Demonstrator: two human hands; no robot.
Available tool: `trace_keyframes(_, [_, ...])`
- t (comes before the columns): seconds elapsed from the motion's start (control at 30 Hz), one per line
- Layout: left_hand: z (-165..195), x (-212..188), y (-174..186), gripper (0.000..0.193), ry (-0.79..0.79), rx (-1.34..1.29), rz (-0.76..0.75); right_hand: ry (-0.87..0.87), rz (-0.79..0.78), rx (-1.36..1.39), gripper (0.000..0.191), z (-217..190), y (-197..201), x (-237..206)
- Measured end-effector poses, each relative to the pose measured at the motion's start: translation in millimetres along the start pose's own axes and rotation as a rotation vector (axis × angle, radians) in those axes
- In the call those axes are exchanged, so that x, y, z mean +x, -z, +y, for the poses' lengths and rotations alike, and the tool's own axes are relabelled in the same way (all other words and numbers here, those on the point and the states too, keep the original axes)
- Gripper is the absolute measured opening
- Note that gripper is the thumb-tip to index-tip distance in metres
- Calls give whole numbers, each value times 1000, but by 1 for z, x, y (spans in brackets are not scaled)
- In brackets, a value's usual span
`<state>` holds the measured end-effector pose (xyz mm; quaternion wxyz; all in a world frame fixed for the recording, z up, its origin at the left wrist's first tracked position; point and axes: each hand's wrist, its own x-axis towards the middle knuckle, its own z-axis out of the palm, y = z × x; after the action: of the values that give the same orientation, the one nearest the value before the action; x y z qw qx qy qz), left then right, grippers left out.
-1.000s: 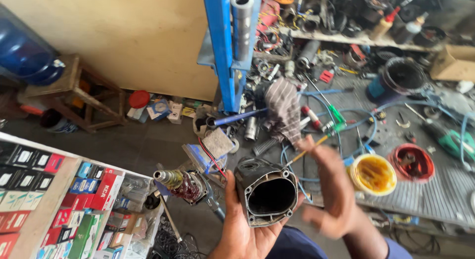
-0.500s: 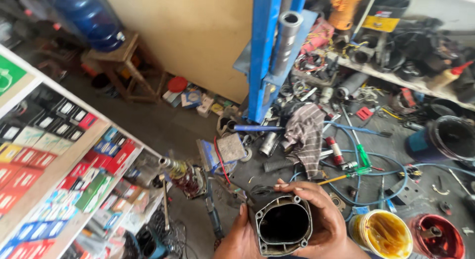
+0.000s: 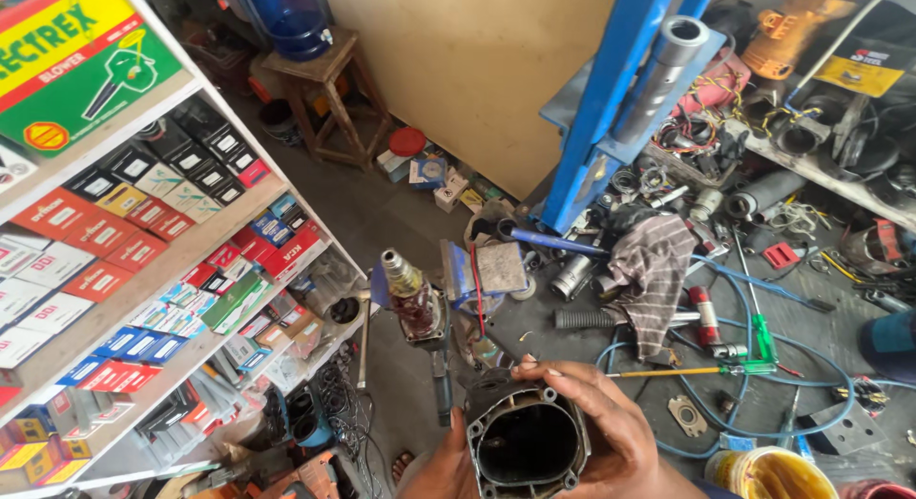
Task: The person cleans a cylindrical metal part with a cloth, applies a yellowish paste from a container, and then uses a screwdriver to tighten a screw on the part. The person handles the part and tools directly with their hands.
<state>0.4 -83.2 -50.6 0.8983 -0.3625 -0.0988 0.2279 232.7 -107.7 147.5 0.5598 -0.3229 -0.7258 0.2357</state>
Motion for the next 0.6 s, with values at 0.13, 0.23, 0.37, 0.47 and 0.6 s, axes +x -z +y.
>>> trace_keyframes(0.13, [8, -18, -21, 71, 33, 307, 12, 25, 4, 55, 86, -4, -30, 11])
trace_keyframes(0.23, [-2, -35, -49, 82, 29, 1104, 25, 29, 16, 70, 86, -6, -59, 19])
trace_keyframes(0.37, [1, -60, -93, 94, -2, 1231, 75, 41, 68, 35, 82, -9, -102, 33])
trace_keyframes(0.47, [23, -77, -115, 93, 48, 1268, 55, 36, 167, -35, 74, -11, -141, 45])
trace_keyframes(0.6, [67, -109, -125, 91, 102, 1243, 71, -1, 207, 46, 73, -16, -186, 61])
